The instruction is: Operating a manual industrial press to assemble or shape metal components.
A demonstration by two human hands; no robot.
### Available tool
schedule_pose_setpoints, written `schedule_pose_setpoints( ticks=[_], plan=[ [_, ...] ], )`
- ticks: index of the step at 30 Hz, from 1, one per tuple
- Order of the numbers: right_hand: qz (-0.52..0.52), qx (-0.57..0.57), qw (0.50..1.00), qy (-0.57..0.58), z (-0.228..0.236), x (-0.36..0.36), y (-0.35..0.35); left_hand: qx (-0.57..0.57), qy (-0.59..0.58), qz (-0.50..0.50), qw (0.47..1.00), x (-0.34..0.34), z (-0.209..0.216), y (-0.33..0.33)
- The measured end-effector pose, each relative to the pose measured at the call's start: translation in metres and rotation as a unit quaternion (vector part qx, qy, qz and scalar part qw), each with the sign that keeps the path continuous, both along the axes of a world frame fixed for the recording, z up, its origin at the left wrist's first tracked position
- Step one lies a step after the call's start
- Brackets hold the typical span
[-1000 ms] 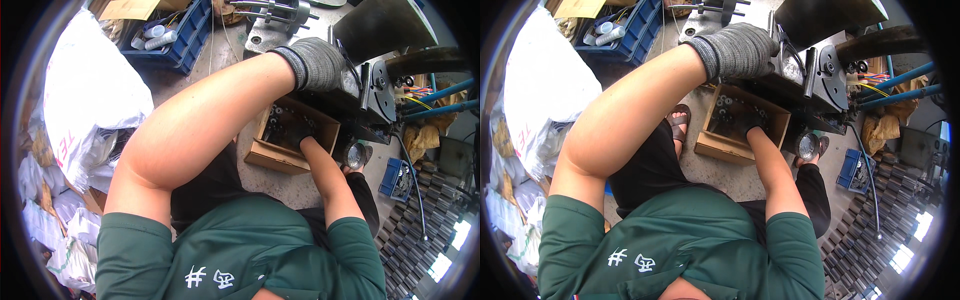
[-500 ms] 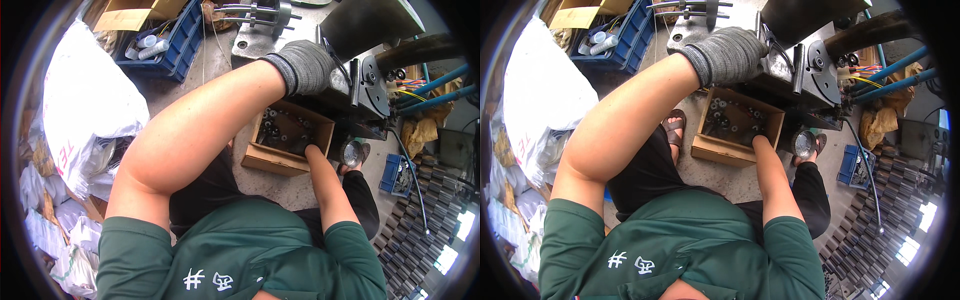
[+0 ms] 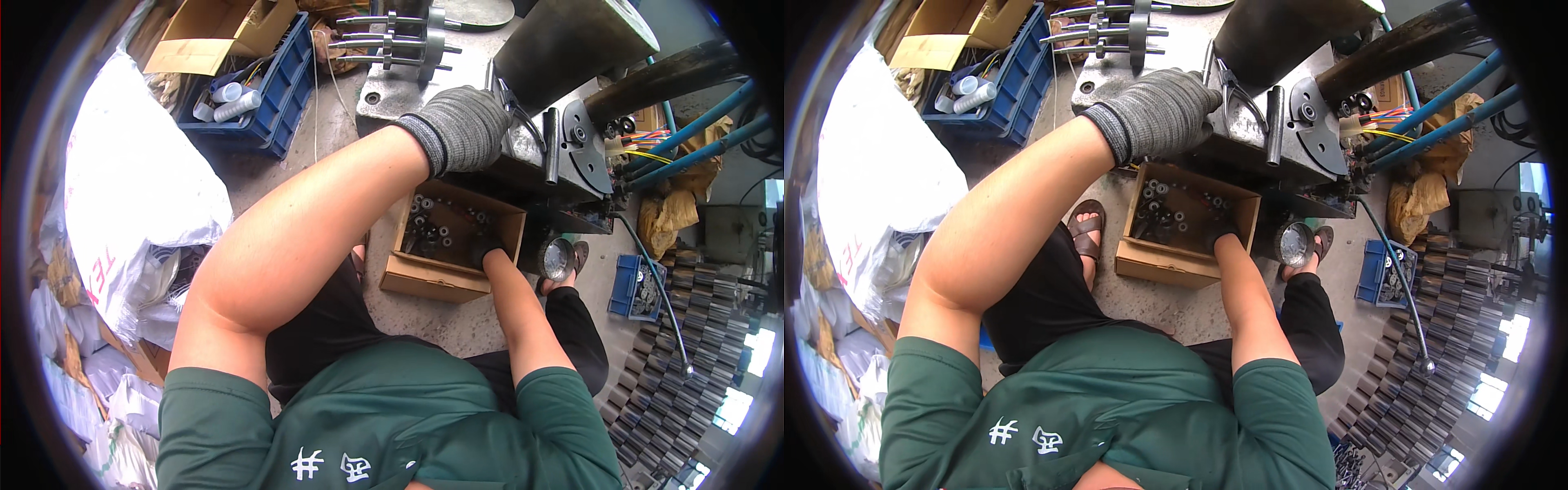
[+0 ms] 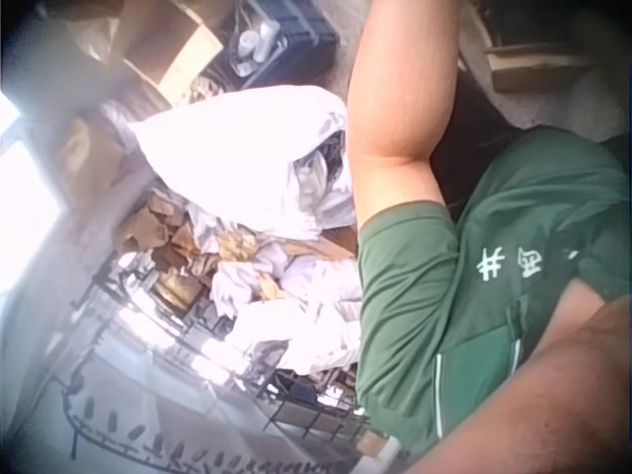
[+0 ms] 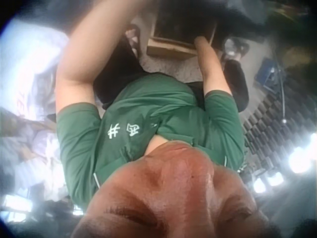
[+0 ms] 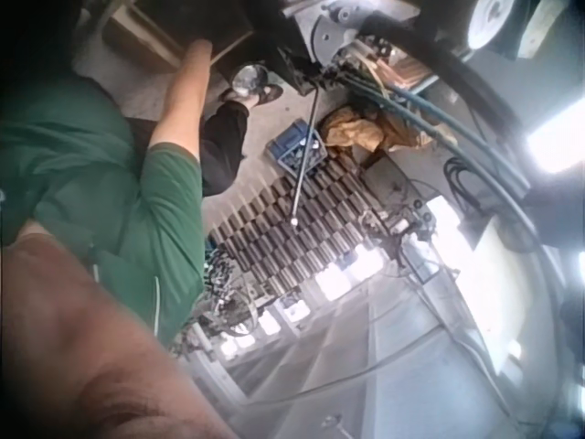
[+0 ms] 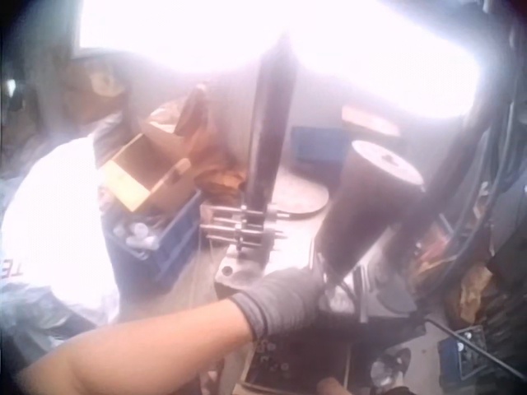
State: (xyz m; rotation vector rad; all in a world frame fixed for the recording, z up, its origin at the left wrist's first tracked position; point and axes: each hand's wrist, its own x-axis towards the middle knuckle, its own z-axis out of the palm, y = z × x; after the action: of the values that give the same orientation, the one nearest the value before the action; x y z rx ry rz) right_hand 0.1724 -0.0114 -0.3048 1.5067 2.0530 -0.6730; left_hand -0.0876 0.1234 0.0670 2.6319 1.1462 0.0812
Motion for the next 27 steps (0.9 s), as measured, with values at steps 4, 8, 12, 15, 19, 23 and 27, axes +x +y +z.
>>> schedule_pose_setpoints(
  ticks=[4, 8, 12, 15, 19, 23, 27],
  plan=[
    [0.002, -0.007, 1.000, -0.006, -0.004, 0.005, -0.003, -0.002, -0.009, -0.001, 1.000, 0.000, 0.000, 0.001],
    [0.007, -0.010, 1.000, -0.006, -0.011, 0.006, -0.002, -0.003, -0.010, 0.004, 1.000, 0.001, 0.000, 0.000],
    [0.019, -0.012, 1.000, -0.006, -0.027, 0.013, -0.002, 0.017, -0.016, 0.001, 1.000, 0.003, -0.004, 0.002],
    [0.032, -0.012, 0.999, -0.003, -0.031, 0.014, -0.004, 0.070, -0.005, -0.010, 0.997, 0.006, -0.008, 0.001],
    [0.077, -0.022, 0.997, -0.002, 0.016, 0.005, -0.007, 0.082, -0.035, 0.004, 0.996, 0.008, -0.009, -0.001],
    [0.099, -0.002, 0.990, 0.103, 0.137, 0.011, -0.001, 0.014, -0.006, 0.029, 0.999, 0.010, -0.008, 0.002],
    [0.012, 0.079, 0.985, 0.156, 0.244, 0.026, -0.010, -0.066, -0.079, 0.091, 0.991, 0.008, -0.009, 0.009]
  ],
)
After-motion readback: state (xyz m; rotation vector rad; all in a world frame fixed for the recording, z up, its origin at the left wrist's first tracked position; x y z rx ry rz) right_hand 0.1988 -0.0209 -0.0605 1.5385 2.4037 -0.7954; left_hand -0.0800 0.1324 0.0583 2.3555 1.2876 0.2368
